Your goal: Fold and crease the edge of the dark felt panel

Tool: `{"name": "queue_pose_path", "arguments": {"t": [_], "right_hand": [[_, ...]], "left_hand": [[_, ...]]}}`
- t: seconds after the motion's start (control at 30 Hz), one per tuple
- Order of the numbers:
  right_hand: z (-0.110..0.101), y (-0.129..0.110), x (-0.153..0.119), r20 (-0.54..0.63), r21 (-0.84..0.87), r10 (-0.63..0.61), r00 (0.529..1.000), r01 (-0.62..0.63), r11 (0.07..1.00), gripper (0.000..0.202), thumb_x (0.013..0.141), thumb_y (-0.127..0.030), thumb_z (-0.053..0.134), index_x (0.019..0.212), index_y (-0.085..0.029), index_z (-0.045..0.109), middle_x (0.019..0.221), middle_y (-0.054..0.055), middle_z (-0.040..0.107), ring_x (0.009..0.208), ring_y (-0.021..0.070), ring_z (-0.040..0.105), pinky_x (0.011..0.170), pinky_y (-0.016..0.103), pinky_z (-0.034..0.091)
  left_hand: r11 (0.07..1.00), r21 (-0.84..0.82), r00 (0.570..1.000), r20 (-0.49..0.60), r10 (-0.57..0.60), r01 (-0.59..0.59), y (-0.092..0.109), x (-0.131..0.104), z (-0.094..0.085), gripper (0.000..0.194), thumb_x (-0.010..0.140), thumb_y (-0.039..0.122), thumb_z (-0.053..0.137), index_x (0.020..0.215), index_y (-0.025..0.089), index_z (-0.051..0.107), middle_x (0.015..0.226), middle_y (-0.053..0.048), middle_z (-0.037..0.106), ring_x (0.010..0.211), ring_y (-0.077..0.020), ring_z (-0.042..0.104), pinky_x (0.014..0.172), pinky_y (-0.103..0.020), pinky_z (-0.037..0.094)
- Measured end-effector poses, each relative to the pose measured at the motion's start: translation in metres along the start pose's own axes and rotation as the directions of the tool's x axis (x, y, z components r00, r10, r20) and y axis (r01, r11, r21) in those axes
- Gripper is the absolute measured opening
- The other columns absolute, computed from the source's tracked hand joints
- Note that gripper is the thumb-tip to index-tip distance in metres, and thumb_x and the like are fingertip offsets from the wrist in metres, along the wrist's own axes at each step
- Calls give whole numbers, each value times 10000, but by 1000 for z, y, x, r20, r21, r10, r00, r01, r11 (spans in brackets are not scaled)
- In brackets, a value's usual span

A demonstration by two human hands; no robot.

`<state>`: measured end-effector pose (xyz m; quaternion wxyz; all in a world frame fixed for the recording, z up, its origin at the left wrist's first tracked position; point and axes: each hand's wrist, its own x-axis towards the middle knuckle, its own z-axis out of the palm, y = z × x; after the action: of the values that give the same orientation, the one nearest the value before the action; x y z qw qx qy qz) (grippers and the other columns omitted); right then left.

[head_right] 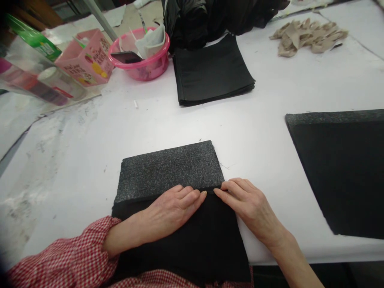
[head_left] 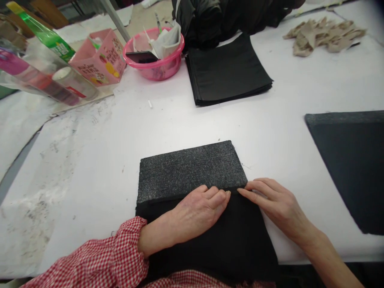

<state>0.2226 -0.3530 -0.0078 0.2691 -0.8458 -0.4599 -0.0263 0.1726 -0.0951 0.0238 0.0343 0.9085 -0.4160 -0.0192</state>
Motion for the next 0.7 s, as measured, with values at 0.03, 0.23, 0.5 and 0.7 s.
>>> {"name": "queue_pose_path", "arguments": {"t": [0.03, 0.23, 0.5, 0.7], "right_hand": [[0, 0, 0, 2, 0, 2, 1000, -2, 1000, 374, 921, -57, 509, 1260, -202, 576, 1097, 86, 607, 1044, 198, 553, 895, 376, 477], [-4, -1, -1, 18, -1, 9, 1000, -9, 1000, 380, 926, -60, 506, 1274, -201, 564, 1101, 89, 596, 1047, 197, 543, 897, 384, 477], [-8, 1, -6, 17, -15, 30, 999, -29, 999, 372, 938, -103, 508, 1293, -206, 555, 1096, 87, 612, 1032, 204, 565, 883, 390, 505], [-7, 2, -8, -13, -28, 42, 999, -42, 999, 364, 928, -74, 516, 1268, -196, 564, 1101, 87, 597, 1041, 199, 542, 891, 375, 489]], "left_hand": [[1000, 3, 1000, -4, 1, -1, 1, 1, 0, 362, 1021, 137, 307, 1349, 34, 420, 1031, -76, 546, 900, -166, 501, 710, -328, 418], [1000, -5, 1000, -20, -5, 5, 5, 8, 4, 385, 1019, 131, 289, 1375, 18, 383, 1020, -66, 539, 885, -164, 496, 660, -332, 404], [999, -16, 999, -28, -28, 27, 9, 14, 7, 353, 1028, 140, 262, 1338, 40, 399, 1013, -67, 536, 879, -162, 509, 674, -332, 411], [1000, -13, 998, -56, -29, 28, 11, 19, 9, 375, 1024, 138, 258, 1359, 35, 392, 1005, -59, 540, 856, -155, 497, 655, -332, 422]]}}
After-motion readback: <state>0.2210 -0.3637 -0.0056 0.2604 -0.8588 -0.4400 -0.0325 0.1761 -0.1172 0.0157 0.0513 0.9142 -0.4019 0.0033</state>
